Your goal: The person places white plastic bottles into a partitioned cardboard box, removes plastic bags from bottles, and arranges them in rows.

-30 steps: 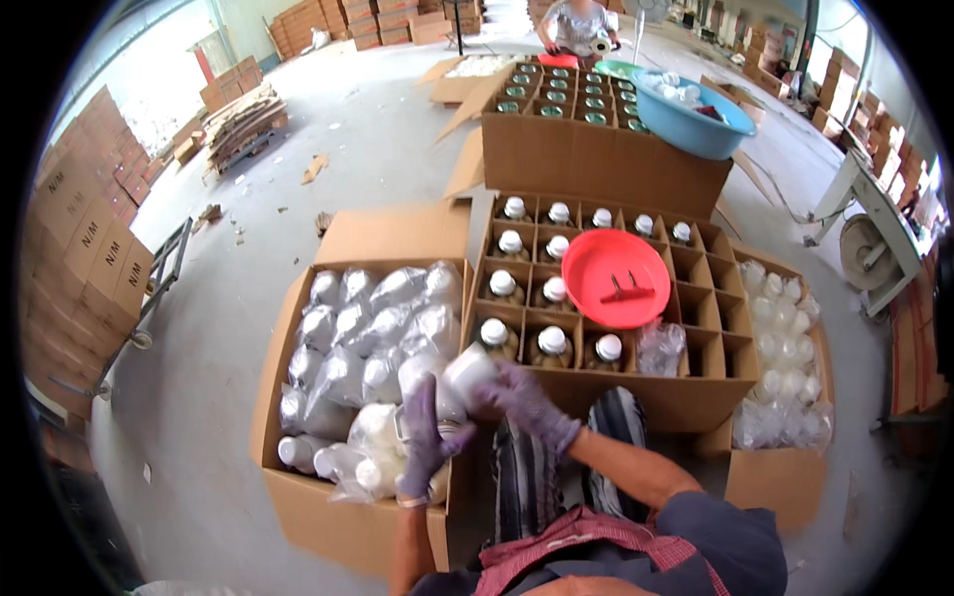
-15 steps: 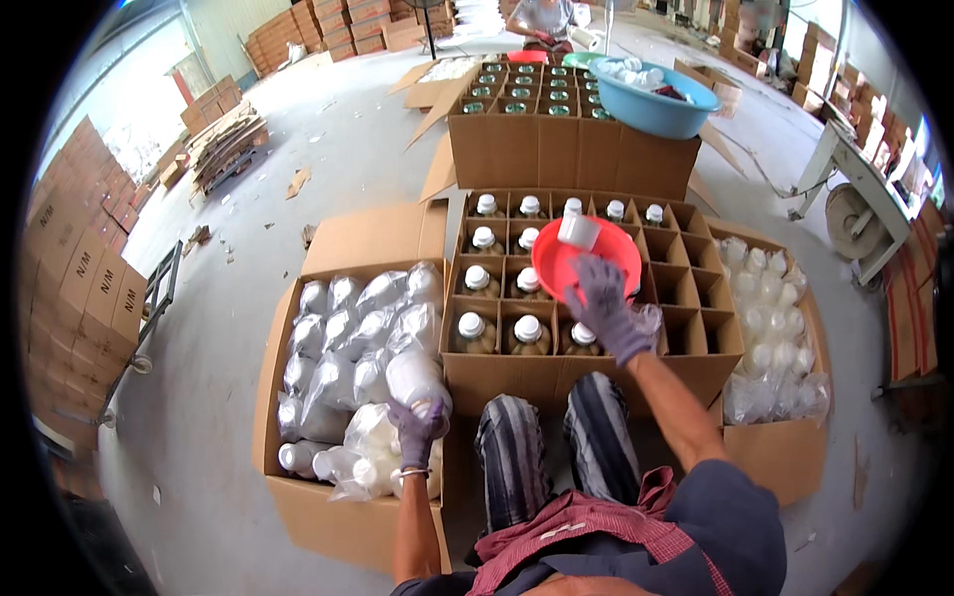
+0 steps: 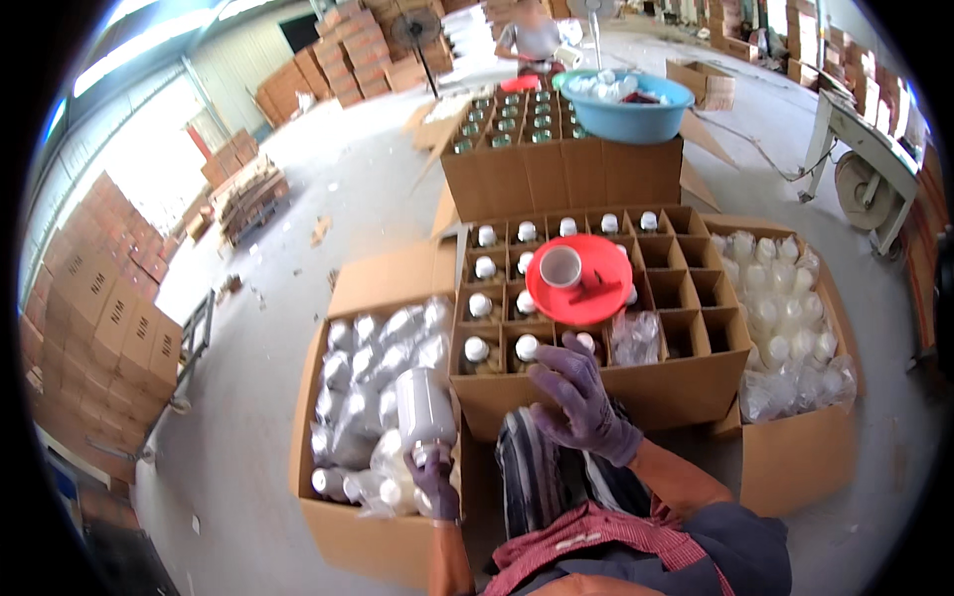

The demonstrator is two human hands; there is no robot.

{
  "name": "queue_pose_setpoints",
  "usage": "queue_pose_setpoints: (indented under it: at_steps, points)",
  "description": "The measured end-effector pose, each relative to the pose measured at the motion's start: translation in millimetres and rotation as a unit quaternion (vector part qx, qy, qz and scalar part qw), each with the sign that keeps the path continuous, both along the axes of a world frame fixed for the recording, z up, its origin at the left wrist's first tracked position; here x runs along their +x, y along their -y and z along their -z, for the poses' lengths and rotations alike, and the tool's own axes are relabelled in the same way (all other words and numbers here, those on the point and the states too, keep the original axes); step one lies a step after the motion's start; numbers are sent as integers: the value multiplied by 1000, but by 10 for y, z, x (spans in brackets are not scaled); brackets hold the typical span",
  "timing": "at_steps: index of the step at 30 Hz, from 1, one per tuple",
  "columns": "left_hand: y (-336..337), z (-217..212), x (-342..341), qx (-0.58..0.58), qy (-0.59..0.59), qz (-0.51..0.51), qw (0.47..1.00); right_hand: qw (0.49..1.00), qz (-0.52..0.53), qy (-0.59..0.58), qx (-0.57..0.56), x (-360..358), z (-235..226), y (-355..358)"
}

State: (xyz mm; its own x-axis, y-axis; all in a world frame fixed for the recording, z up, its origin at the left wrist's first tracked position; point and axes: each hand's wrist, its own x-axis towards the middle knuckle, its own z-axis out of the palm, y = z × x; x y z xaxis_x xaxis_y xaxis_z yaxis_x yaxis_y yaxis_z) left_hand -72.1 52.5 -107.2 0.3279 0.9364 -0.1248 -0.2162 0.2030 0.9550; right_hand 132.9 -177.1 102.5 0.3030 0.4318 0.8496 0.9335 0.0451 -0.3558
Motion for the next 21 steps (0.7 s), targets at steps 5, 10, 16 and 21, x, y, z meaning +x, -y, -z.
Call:
queue_pose_setpoints:
  at_steps: [5, 10, 16, 21]
  points:
    - [654, -1202, -171, 46, 149, 103, 982, 973, -10, -227, -23, 208, 369, 74]
    - [1189, -1347, 5, 164, -6, 371, 914, 844, -254, -437, 176, 390, -2, 138]
    - [1097, -1454, 198, 93, -39, 412, 906, 915, -264, -305, -19, 366, 493, 677]
    - [1266, -1234, 611, 171, -31, 521, 836, 928, -263, -218, -151, -295, 998, 902]
